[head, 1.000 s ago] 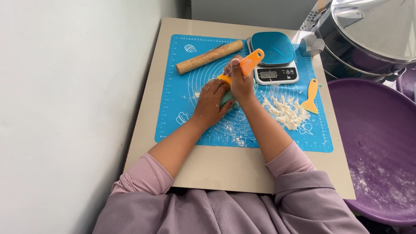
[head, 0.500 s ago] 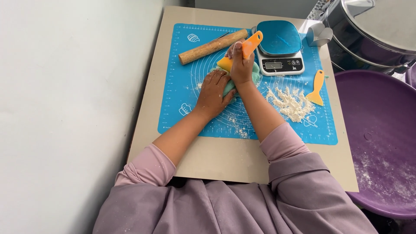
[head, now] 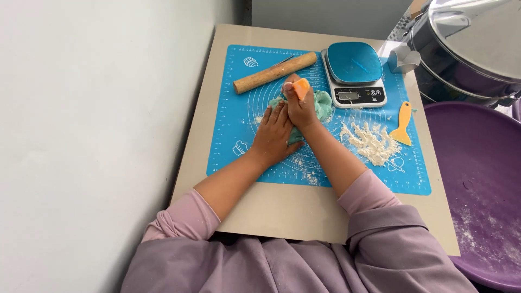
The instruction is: Kneading a small piece of blue-colored dough on a silicone mat using hands and a scraper.
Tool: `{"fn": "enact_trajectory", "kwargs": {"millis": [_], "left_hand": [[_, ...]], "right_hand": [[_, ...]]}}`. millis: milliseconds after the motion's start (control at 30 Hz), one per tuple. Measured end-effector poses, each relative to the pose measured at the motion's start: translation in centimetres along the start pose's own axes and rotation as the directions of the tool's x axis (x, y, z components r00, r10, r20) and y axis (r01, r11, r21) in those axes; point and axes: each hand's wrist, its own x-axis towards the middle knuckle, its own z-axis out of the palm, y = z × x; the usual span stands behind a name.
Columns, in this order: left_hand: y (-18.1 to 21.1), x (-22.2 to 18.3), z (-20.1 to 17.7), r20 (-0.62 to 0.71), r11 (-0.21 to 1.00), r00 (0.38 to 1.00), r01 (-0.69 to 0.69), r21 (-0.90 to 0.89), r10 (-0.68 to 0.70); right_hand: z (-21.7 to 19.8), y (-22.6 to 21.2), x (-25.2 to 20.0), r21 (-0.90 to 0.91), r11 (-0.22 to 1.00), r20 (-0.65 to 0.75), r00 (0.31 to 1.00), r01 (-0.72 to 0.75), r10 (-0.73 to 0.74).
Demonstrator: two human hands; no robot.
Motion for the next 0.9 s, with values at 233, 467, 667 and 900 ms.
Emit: {"fn": "enact_trajectory", "kwargs": {"millis": [233, 467, 667, 900], "left_hand": [[-1.1, 1.0, 1.6, -0.023, 0.998, 0.998, -0.061, -0.007, 0.061], [-4.3, 1.0, 0.3, -0.010, 0.987, 0.996, -0.084, -0.138, 0.083], [-3.3, 0.4, -1.2, -0.013, 0.965, 0.996, -0.091, -0.246, 0.091], [-1.5, 0.7, -0.8, -0.090, 0.971, 0.996, -0.005, -0.240, -0.016]], "right_hand": [[-1.8, -0.4, 1.0, 0.339, 0.925, -0.243, 0.933, -0.175, 0.265], [-5.0, -2.9, 3.5, 0.605, 0.768, -0.496, 0.655, -0.212, 0.571], [-5.8, -7.7, 5.4, 0.444, 0.888, -0.426, 0.844, -0.119, 0.325], [-4.8, -2.2, -3.5, 0.311, 0.947, -0.115, 0.985, -0.085, 0.126]]}}
